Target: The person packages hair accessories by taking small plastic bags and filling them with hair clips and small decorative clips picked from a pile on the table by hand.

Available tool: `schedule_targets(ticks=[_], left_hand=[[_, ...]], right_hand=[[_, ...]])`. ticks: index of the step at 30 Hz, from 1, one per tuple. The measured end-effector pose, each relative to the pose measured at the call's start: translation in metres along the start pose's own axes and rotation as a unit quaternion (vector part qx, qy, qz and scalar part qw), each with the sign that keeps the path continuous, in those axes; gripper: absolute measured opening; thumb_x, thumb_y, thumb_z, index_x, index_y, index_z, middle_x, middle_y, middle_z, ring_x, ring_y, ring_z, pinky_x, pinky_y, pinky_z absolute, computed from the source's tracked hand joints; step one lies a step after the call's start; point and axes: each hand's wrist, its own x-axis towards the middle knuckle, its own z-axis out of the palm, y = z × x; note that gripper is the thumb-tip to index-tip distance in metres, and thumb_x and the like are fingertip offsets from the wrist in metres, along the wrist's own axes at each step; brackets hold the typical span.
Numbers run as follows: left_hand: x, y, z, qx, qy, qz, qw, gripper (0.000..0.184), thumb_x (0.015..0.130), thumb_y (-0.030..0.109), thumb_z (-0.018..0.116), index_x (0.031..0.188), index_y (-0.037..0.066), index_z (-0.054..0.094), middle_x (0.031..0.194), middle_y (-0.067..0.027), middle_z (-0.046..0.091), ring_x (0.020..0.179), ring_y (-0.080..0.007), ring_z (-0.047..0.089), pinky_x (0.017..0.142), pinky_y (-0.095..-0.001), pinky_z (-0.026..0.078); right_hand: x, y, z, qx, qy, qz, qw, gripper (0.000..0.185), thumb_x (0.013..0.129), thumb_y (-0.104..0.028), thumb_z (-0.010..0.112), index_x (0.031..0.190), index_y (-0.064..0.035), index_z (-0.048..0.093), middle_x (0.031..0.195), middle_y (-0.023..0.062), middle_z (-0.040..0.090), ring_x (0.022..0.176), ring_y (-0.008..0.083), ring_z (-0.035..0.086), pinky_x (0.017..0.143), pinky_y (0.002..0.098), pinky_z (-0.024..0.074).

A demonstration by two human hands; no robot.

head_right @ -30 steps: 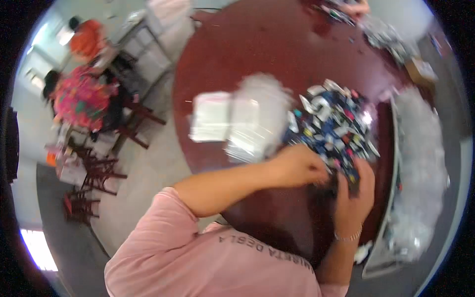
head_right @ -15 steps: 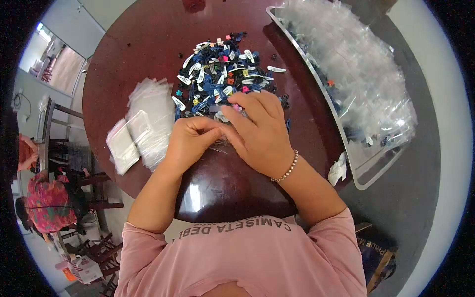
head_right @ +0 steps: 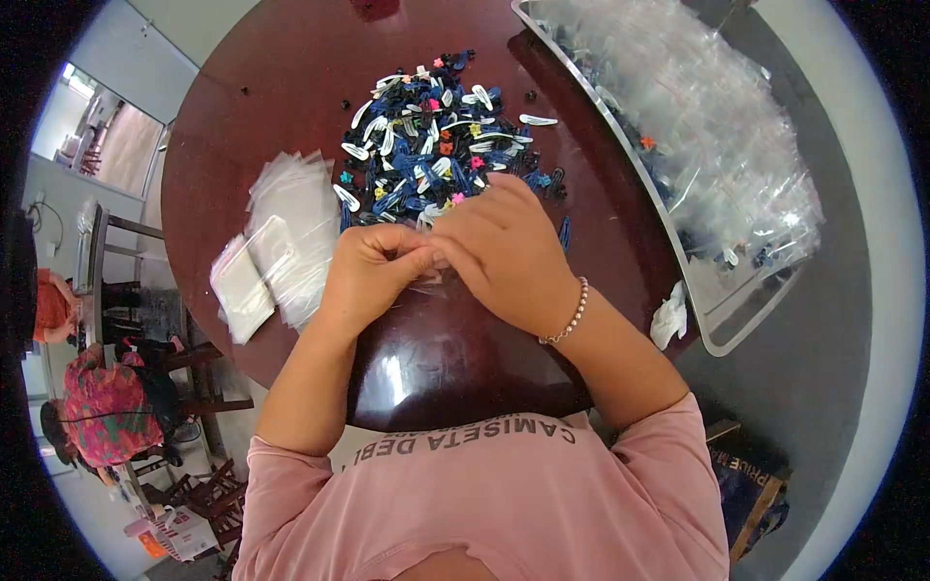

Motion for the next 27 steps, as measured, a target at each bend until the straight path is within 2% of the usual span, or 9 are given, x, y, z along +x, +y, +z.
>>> schedule_targets(ticks=[2, 11, 14, 16, 18, 20, 21, 23, 27], left_hand=[[0.000, -0.002, -0.001, 0.021, 0.004, 0.003, 1.000, 0.010, 0.085, 0.009, 0.072, 0.086, -0.001, 0.073, 0.070, -0.0019, 0.068, 0.063, -0.0042, 0.056, 0.058, -0.0225, 0.046], [-0.001, 0.009, 0.001, 0.074, -0.015, 0.011, 0.997, 0.010, 0.083, 0.006, 0.073, 0.087, -0.004, 0.072, 0.076, -0.0024, 0.070, 0.071, -0.0040, 0.061, 0.066, -0.0225, 0.051], [0.001, 0.002, 0.002, -0.048, -0.026, -0.017, 0.998, 0.035, 0.078, 0.010, 0.079, 0.109, -0.002, 0.068, 0.088, -0.0069, 0.071, 0.080, -0.0091, 0.064, 0.075, -0.0256, 0.052], [0.004, 0.000, 0.004, 0.247, 0.132, 0.211, 0.937, 0.069, 0.068, 0.021, 0.085, 0.129, 0.003, 0.057, 0.117, -0.0138, 0.064, 0.102, -0.0251, 0.061, 0.090, -0.0371, 0.047], [0.002, 0.010, 0.003, 0.303, 0.138, 0.253, 0.908, 0.082, 0.063, 0.023, 0.087, 0.134, 0.003, 0.050, 0.128, -0.0152, 0.055, 0.113, -0.0315, 0.053, 0.097, -0.0440, 0.040], [-0.002, 0.017, 0.005, 0.372, 0.127, 0.285, 0.874, 0.098, 0.057, 0.025, 0.088, 0.140, 0.005, 0.042, 0.143, -0.0167, 0.041, 0.128, -0.0405, 0.038, 0.104, -0.0567, 0.028], [-0.003, 0.018, 0.008, 0.372, 0.126, 0.287, 0.874, 0.098, 0.057, 0.025, 0.088, 0.140, 0.005, 0.042, 0.143, -0.0167, 0.041, 0.128, -0.0405, 0.038, 0.104, -0.0567, 0.028], [-0.004, 0.016, 0.011, 0.413, 0.101, 0.269, 0.864, 0.098, 0.054, 0.023, 0.089, 0.139, 0.002, 0.044, 0.142, -0.0171, 0.044, 0.127, -0.0396, 0.041, 0.106, -0.0516, 0.032], [0.004, 0.003, 0.009, 0.346, 0.127, 0.317, 0.874, 0.083, 0.062, 0.008, 0.079, 0.138, 0.005, 0.046, 0.132, -0.0178, 0.049, 0.119, -0.0411, 0.046, 0.102, -0.0509, 0.039]], right_hand=[[0.001, -0.004, 0.000, -0.044, 0.006, -0.071, 0.996, 0.010, 0.078, -0.005, 0.072, 0.085, -0.0084, 0.066, 0.086, 0.0055, 0.067, 0.081, 0.0242, 0.063, 0.098, 0.0443, 0.0437], [-0.004, 0.001, 0.000, -0.064, -0.077, -0.028, 0.995, 0.011, 0.087, -0.005, 0.063, 0.098, -0.0066, 0.064, 0.078, 0.0051, 0.066, 0.072, 0.0247, 0.065, 0.099, 0.0460, 0.0444], [-0.005, 0.000, 0.002, -0.061, -0.007, -0.027, 0.998, 0.010, 0.091, -0.005, 0.059, 0.099, -0.0067, 0.064, 0.076, 0.0054, 0.067, 0.068, 0.0254, 0.066, 0.097, 0.0462, 0.0464], [-0.004, -0.003, -0.003, -0.085, 0.000, -0.002, 0.996, 0.011, 0.092, -0.005, 0.058, 0.101, -0.0053, 0.064, 0.080, 0.0075, 0.068, 0.069, 0.0250, 0.067, 0.094, 0.0435, 0.0484], [-0.003, -0.005, -0.006, -0.109, 0.008, 0.023, 0.994, 0.012, 0.092, -0.006, 0.057, 0.102, -0.0040, 0.063, 0.084, 0.0095, 0.069, 0.069, 0.0245, 0.068, 0.091, 0.0407, 0.0504], [-0.001, -0.006, -0.004, 0.015, 0.008, 0.088, 0.996, 0.013, 0.093, -0.005, 0.054, 0.101, -0.0014, 0.063, 0.085, 0.0118, 0.069, 0.074, 0.0227, 0.068, 0.082, 0.0371, 0.0532], [-0.001, -0.009, -0.004, 0.014, 0.010, 0.088, 0.996, 0.013, 0.093, -0.005, 0.054, 0.101, -0.0014, 0.063, 0.085, 0.0118, 0.069, 0.074, 0.0227, 0.068, 0.082, 0.0371, 0.0532], [-0.001, -0.018, -0.004, 0.335, -0.014, 0.265, 0.904, 0.014, 0.097, -0.006, 0.052, 0.101, 0.0007, 0.063, 0.091, 0.0110, 0.069, 0.080, 0.0171, 0.069, 0.079, 0.0290, 0.0523], [-0.006, -0.012, 0.005, 0.478, -0.026, 0.272, 0.835, 0.015, 0.097, -0.007, 0.054, 0.106, 0.0013, 0.063, 0.098, 0.0097, 0.069, 0.090, 0.0133, 0.067, 0.079, 0.0250, 0.0509]])
